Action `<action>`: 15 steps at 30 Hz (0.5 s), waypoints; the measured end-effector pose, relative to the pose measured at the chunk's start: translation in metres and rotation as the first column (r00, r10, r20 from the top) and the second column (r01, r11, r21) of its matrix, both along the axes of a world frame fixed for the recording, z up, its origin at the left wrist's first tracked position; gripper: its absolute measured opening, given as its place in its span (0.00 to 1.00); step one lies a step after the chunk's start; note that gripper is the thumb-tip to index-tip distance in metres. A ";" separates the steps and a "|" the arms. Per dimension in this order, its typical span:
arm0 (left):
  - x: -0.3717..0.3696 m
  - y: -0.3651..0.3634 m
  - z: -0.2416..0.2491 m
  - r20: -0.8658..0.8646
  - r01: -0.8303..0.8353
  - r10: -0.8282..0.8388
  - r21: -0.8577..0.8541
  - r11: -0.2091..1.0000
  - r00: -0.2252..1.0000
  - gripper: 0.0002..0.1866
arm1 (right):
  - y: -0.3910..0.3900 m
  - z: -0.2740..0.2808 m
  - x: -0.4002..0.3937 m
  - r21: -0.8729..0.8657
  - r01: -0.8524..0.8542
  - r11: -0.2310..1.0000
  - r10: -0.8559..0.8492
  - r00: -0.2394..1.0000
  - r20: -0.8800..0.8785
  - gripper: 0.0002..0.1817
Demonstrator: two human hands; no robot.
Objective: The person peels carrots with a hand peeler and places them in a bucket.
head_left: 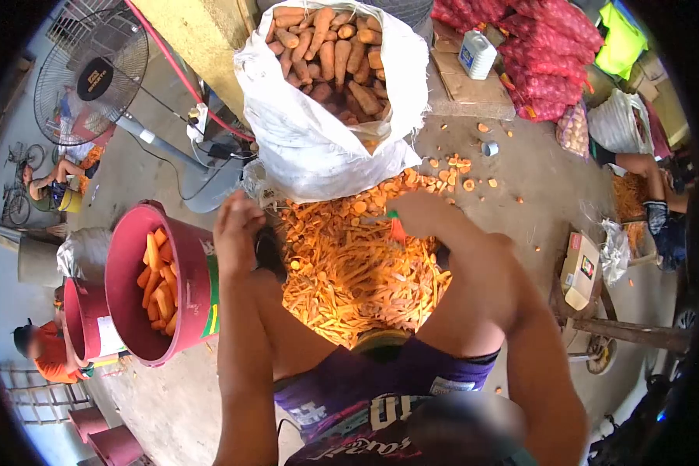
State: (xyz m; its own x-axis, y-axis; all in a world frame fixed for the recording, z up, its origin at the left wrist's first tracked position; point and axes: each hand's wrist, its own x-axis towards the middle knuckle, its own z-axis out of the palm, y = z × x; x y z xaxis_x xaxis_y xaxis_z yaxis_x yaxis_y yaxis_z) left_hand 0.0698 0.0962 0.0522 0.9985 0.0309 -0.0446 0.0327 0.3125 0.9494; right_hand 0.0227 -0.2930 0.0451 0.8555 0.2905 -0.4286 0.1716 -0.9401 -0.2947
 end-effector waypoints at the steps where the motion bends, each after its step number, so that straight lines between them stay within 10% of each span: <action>1: 0.009 -0.025 0.006 -0.033 0.084 -0.079 0.203 0.976 0.996 0.24 | -0.003 -0.017 -0.003 -0.002 -0.041 0.999 0.040 0.996 -0.081 0.18; 4: 0.054 -0.084 0.028 0.015 0.237 -0.275 0.467 0.852 0.961 0.20 | 0.000 -0.018 -0.001 0.001 -0.126 0.992 0.124 0.976 -0.179 0.18; 8: 0.129 -0.186 0.070 0.438 -0.023 -0.415 0.709 0.704 0.798 0.15 | 0.009 0.006 0.018 0.088 -0.092 0.992 0.105 0.983 -0.154 0.16; 15: 0.283 -0.291 0.044 0.200 -0.174 -0.402 0.980 0.100 0.894 0.31 | 0.002 0.001 0.051 0.108 -0.177 0.978 0.197 0.957 -0.213 0.16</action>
